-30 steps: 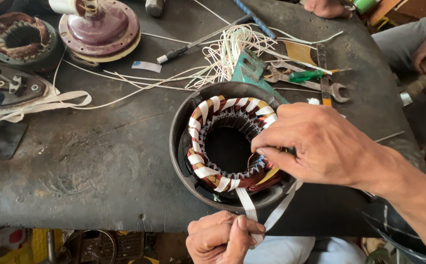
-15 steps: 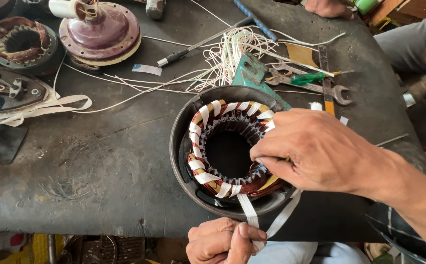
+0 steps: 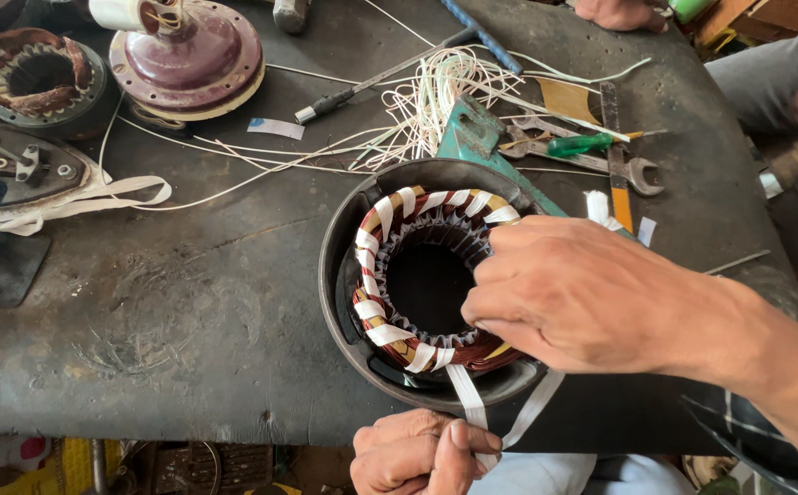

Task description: The person wraps white insulating tape around the copper windings of a motor stator. They use a small hammer to tap the tape into place and a wooden stick to press the tape into the winding slots, repeating the process around the stator.

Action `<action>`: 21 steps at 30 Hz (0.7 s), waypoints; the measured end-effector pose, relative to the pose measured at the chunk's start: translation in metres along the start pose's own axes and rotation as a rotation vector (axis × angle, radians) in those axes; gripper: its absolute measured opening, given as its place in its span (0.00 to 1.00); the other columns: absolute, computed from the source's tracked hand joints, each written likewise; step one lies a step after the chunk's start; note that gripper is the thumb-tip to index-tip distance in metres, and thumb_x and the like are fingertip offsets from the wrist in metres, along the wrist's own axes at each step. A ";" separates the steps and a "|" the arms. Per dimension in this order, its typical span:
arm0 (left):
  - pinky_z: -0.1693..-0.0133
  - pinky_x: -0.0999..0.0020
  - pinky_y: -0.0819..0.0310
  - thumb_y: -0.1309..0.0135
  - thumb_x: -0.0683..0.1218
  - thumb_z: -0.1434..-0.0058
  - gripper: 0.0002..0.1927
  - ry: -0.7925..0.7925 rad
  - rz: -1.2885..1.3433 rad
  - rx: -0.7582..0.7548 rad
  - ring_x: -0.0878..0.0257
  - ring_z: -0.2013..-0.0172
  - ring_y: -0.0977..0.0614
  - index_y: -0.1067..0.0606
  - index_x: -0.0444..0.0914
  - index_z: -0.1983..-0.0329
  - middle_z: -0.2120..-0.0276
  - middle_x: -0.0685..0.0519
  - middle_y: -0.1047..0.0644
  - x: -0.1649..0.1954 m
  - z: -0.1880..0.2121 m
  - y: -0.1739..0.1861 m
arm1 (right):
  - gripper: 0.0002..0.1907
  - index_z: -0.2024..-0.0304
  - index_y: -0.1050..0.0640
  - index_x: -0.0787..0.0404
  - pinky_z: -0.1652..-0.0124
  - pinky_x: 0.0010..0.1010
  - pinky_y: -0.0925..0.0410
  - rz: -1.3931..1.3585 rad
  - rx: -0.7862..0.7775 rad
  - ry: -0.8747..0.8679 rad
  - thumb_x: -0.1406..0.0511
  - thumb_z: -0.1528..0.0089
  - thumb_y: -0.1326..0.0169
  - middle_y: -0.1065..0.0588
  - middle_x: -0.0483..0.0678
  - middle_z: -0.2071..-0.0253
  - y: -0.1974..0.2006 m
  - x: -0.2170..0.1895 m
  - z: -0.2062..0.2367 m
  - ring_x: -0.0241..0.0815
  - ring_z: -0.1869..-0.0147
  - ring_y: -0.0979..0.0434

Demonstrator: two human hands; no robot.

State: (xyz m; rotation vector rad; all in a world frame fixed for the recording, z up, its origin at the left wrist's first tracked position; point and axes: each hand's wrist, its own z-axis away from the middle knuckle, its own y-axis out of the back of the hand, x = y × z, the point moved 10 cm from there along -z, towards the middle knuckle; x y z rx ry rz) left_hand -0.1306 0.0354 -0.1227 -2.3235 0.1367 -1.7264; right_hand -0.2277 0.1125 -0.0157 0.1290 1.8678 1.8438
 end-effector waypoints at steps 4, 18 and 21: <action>0.75 0.76 0.20 0.47 0.33 0.40 0.14 -0.030 0.017 0.016 0.67 0.81 0.16 0.18 0.32 0.80 0.81 0.50 0.17 0.005 0.000 0.000 | 0.06 0.71 0.19 0.59 0.63 0.38 0.33 -0.013 -0.061 0.022 0.63 0.47 0.40 0.28 0.45 0.72 -0.005 -0.005 -0.008 0.46 0.64 0.28; 0.76 0.76 0.22 0.46 0.33 0.42 0.14 0.040 0.021 0.112 0.67 0.83 0.16 0.18 0.31 0.83 0.83 0.48 0.17 0.006 0.009 0.002 | 0.14 0.63 0.15 0.57 0.60 0.38 0.30 -0.037 -0.175 -0.019 0.68 0.47 0.49 0.23 0.46 0.64 -0.002 -0.003 -0.013 0.48 0.56 0.23; 0.77 0.76 0.25 0.46 0.33 0.41 0.14 0.040 0.015 0.128 0.67 0.85 0.18 0.17 0.31 0.82 0.85 0.49 0.18 0.006 0.010 0.002 | 0.18 0.60 0.15 0.58 0.60 0.39 0.30 -0.087 -0.240 -0.060 0.71 0.49 0.49 0.21 0.48 0.66 -0.008 0.004 -0.017 0.49 0.59 0.22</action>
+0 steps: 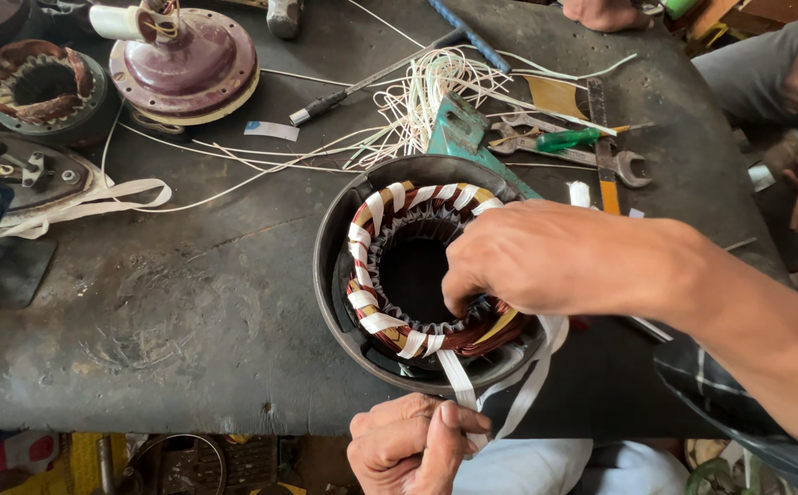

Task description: The person wraps white insulating tape around the copper windings of a motor stator. They use a small hammer to tap the tape into place and a wooden stick to press the tape into the winding slots, repeating the process around the stator.

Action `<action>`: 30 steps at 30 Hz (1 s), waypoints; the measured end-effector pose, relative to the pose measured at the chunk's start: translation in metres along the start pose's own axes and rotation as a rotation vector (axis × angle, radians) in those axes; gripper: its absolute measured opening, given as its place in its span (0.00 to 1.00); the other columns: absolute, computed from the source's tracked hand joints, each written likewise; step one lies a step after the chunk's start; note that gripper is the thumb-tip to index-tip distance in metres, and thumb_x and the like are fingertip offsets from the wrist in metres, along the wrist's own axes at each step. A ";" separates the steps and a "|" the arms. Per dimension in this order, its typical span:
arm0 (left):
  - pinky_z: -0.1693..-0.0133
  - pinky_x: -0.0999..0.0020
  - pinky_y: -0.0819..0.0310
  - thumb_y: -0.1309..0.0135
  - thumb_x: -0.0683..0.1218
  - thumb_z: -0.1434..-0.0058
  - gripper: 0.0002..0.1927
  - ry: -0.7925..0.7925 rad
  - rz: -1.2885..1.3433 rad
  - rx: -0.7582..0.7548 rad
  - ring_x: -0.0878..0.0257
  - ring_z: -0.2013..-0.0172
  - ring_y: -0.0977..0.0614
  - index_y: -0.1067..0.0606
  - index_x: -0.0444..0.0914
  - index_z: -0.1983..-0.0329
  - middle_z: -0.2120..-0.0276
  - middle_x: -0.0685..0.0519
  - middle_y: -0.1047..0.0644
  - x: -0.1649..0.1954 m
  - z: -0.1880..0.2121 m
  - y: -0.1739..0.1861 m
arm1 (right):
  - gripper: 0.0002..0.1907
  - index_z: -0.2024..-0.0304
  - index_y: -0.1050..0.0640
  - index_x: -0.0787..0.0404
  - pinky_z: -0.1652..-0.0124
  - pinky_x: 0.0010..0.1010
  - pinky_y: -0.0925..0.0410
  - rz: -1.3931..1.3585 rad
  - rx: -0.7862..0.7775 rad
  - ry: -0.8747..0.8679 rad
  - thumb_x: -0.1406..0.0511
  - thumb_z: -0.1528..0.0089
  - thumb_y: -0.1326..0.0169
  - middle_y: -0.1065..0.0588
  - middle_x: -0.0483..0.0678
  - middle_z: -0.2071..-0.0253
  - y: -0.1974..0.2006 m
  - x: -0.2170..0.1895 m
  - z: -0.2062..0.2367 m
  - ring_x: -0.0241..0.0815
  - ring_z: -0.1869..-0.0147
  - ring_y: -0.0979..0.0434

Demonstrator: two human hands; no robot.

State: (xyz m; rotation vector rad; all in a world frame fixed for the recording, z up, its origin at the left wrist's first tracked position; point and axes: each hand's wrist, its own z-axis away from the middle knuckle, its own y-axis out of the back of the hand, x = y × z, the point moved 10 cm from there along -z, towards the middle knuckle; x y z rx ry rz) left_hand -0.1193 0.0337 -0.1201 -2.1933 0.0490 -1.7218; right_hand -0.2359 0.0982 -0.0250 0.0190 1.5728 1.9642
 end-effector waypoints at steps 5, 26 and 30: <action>0.77 0.76 0.25 0.46 0.33 0.41 0.14 -0.014 -0.011 -0.003 0.67 0.85 0.18 0.18 0.31 0.82 0.84 0.49 0.18 0.001 0.002 -0.001 | 0.19 0.58 0.16 0.56 0.60 0.37 0.29 -0.118 -0.213 -0.155 0.72 0.48 0.50 0.19 0.50 0.68 -0.022 0.022 -0.008 0.47 0.63 0.18; 0.77 0.76 0.25 0.46 0.33 0.42 0.14 0.000 -0.007 0.005 0.67 0.85 0.18 0.18 0.31 0.82 0.85 0.50 0.19 0.003 0.001 -0.001 | 0.15 0.68 0.15 0.58 0.64 0.41 0.30 -0.016 0.024 0.141 0.73 0.52 0.49 0.20 0.44 0.67 -0.008 0.001 -0.012 0.48 0.58 0.20; 0.75 0.76 0.22 0.46 0.33 0.40 0.15 -0.056 0.009 -0.020 0.67 0.82 0.16 0.19 0.32 0.82 0.82 0.49 0.17 0.006 -0.001 -0.002 | 0.12 0.64 0.15 0.53 0.64 0.39 0.29 -0.135 -0.116 -0.028 0.69 0.46 0.46 0.19 0.42 0.64 -0.017 0.017 -0.011 0.45 0.58 0.19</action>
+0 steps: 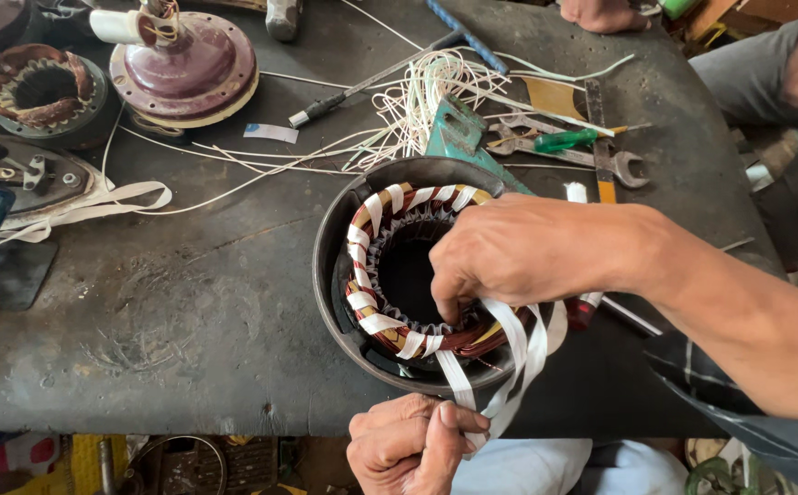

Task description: The person wraps white insulating tape around the copper windings of a motor stator. They use a small hammer to tap the tape into place and a wooden stick to press the tape into the winding slots, repeating the process around the stator.

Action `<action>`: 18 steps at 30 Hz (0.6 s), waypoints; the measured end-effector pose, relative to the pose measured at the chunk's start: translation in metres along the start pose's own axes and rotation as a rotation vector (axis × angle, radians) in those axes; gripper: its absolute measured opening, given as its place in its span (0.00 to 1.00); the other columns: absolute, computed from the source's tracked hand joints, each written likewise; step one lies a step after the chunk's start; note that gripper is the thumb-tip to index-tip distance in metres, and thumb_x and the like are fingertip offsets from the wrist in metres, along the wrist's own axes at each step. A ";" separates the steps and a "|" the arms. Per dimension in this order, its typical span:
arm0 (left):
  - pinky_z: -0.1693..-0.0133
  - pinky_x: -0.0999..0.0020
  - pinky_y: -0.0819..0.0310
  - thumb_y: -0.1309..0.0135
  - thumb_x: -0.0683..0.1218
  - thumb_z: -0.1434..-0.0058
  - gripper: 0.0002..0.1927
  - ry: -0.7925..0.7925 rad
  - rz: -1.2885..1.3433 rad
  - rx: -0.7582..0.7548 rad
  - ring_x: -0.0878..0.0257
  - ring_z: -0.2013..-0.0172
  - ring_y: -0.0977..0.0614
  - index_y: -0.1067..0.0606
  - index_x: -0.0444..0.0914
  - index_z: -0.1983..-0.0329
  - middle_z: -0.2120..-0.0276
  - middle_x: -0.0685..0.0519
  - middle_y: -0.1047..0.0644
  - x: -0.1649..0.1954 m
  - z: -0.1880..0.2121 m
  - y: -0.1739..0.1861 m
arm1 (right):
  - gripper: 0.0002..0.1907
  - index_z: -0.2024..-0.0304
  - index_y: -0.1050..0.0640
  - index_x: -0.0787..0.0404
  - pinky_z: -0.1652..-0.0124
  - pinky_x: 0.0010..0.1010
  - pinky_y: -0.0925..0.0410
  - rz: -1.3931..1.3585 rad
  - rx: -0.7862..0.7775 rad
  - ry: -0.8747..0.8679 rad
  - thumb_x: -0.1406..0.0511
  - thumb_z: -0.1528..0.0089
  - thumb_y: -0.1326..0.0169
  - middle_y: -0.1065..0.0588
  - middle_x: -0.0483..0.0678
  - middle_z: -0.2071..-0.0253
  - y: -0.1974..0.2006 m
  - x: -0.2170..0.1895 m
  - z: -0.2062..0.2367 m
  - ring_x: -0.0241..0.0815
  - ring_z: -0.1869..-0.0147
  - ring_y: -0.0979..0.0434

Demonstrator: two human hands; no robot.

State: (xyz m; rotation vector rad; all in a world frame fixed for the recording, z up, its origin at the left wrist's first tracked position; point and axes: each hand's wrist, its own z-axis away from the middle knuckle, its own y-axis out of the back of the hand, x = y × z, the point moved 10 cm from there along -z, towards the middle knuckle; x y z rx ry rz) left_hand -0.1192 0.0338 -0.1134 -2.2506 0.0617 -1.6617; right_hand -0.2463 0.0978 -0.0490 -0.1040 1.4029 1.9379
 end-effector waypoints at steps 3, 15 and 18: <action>0.76 0.76 0.22 0.46 0.33 0.42 0.13 0.029 -0.012 -0.013 0.67 0.83 0.16 0.17 0.31 0.80 0.83 0.49 0.17 -0.003 -0.001 0.000 | 0.09 0.65 0.15 0.54 0.61 0.38 0.29 0.032 0.049 0.034 0.67 0.43 0.46 0.20 0.42 0.65 0.007 -0.011 0.004 0.45 0.58 0.19; 0.78 0.76 0.28 0.47 0.34 0.42 0.13 0.074 -0.008 0.006 0.68 0.85 0.19 0.17 0.30 0.80 0.84 0.50 0.18 0.000 0.003 0.001 | 0.11 0.67 0.16 0.60 0.62 0.42 0.30 0.178 0.143 0.107 0.70 0.48 0.48 0.21 0.48 0.67 0.010 -0.031 0.000 0.51 0.59 0.21; 0.78 0.76 0.28 0.47 0.34 0.42 0.12 0.063 -0.021 0.012 0.68 0.85 0.20 0.16 0.31 0.78 0.85 0.51 0.20 0.003 0.003 0.002 | 0.13 0.67 0.15 0.59 0.60 0.40 0.30 0.123 0.094 0.149 0.73 0.50 0.49 0.19 0.46 0.67 0.009 -0.027 -0.004 0.49 0.58 0.20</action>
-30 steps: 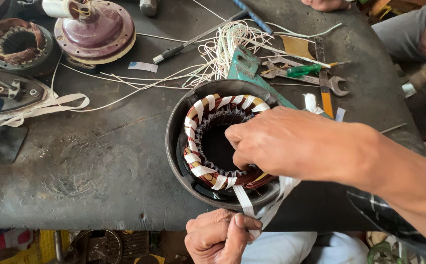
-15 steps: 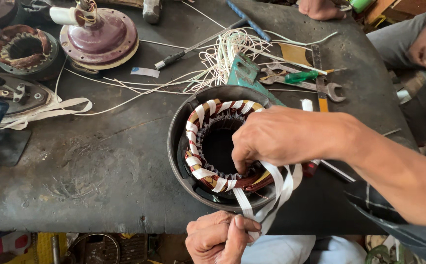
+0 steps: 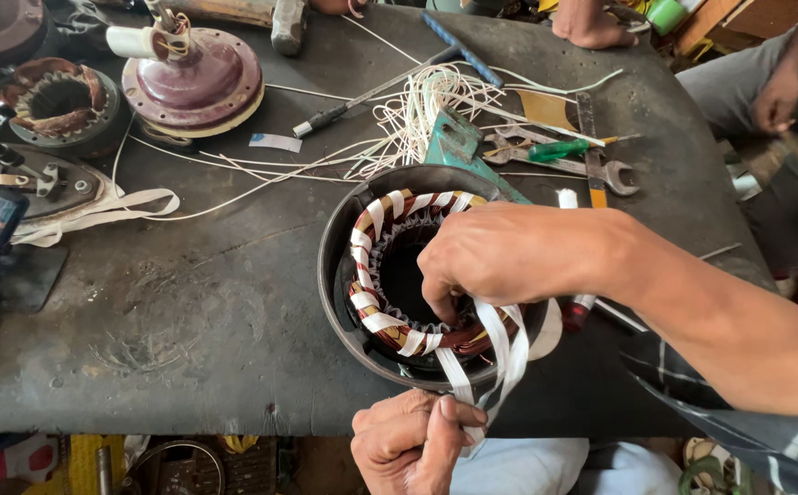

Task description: The person wraps white insulating tape around the copper windings of a motor stator. They use a small hammer to tap the tape into place and a wooden stick to press the tape into the winding slots, repeating the process around the stator.

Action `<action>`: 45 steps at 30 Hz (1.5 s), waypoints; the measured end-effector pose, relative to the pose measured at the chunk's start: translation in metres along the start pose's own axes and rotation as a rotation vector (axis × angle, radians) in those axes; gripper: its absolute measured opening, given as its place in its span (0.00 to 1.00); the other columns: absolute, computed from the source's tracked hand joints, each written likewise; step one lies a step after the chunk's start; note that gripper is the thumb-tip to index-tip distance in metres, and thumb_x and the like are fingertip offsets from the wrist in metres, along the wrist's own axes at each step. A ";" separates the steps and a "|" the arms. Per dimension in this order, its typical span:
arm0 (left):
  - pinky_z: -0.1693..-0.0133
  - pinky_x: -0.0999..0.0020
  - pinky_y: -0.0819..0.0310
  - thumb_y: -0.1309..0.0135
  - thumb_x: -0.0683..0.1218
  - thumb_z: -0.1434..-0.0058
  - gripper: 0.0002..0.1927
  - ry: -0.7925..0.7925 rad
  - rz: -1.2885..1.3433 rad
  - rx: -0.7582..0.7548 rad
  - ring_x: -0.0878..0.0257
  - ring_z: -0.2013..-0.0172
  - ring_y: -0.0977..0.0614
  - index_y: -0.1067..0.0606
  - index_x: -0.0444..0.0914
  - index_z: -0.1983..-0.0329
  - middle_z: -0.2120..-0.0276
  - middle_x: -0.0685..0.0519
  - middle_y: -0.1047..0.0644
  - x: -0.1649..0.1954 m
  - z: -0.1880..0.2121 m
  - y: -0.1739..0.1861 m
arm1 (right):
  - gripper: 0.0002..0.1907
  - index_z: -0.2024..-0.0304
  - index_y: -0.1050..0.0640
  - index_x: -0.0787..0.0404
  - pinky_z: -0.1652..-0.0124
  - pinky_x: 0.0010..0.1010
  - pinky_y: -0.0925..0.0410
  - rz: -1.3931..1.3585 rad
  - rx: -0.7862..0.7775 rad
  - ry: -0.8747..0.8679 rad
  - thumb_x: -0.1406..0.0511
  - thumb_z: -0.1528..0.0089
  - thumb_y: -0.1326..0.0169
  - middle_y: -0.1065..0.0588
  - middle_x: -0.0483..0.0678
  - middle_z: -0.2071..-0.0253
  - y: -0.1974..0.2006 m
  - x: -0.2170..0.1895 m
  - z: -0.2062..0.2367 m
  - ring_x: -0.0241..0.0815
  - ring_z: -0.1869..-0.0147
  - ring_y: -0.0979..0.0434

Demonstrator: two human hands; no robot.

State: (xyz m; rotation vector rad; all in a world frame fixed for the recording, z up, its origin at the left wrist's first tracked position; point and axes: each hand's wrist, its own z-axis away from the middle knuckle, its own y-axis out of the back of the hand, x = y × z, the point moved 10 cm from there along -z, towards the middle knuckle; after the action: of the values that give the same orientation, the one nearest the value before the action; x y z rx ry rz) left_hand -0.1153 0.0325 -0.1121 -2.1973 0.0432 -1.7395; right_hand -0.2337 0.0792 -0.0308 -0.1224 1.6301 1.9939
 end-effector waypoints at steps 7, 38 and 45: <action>0.79 0.76 0.26 0.46 0.34 0.41 0.15 -0.001 0.000 0.005 0.68 0.84 0.18 0.20 0.31 0.84 0.82 0.49 0.16 0.001 0.001 -0.001 | 0.10 0.62 0.16 0.58 0.59 0.34 0.28 -0.251 -0.156 -0.207 0.70 0.45 0.44 0.16 0.45 0.67 -0.010 0.012 0.005 0.44 0.60 0.15; 0.77 0.74 0.34 0.47 0.36 0.34 0.18 -0.156 0.066 0.034 0.71 0.82 0.24 0.24 0.29 0.83 0.83 0.52 0.22 0.045 0.034 0.001 | 0.07 0.68 0.20 0.55 0.36 0.40 0.38 -0.288 0.455 0.192 0.64 0.43 0.33 0.25 0.45 0.47 0.018 -0.134 0.113 0.50 0.34 0.29; 0.78 0.74 0.37 0.47 0.36 0.35 0.18 -0.144 0.077 0.057 0.71 0.83 0.27 0.24 0.27 0.83 0.84 0.51 0.23 0.048 0.042 0.004 | 0.23 0.49 0.24 0.62 0.44 0.32 0.31 -0.606 0.964 -0.292 0.55 0.40 0.39 0.25 0.47 0.44 -0.041 -0.094 0.164 0.39 0.42 0.24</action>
State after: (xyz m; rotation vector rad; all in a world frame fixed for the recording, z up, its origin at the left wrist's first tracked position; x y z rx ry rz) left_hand -0.0630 0.0276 -0.0762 -2.2426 0.0424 -1.5193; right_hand -0.0918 0.2019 0.0137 0.0408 1.8757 0.6365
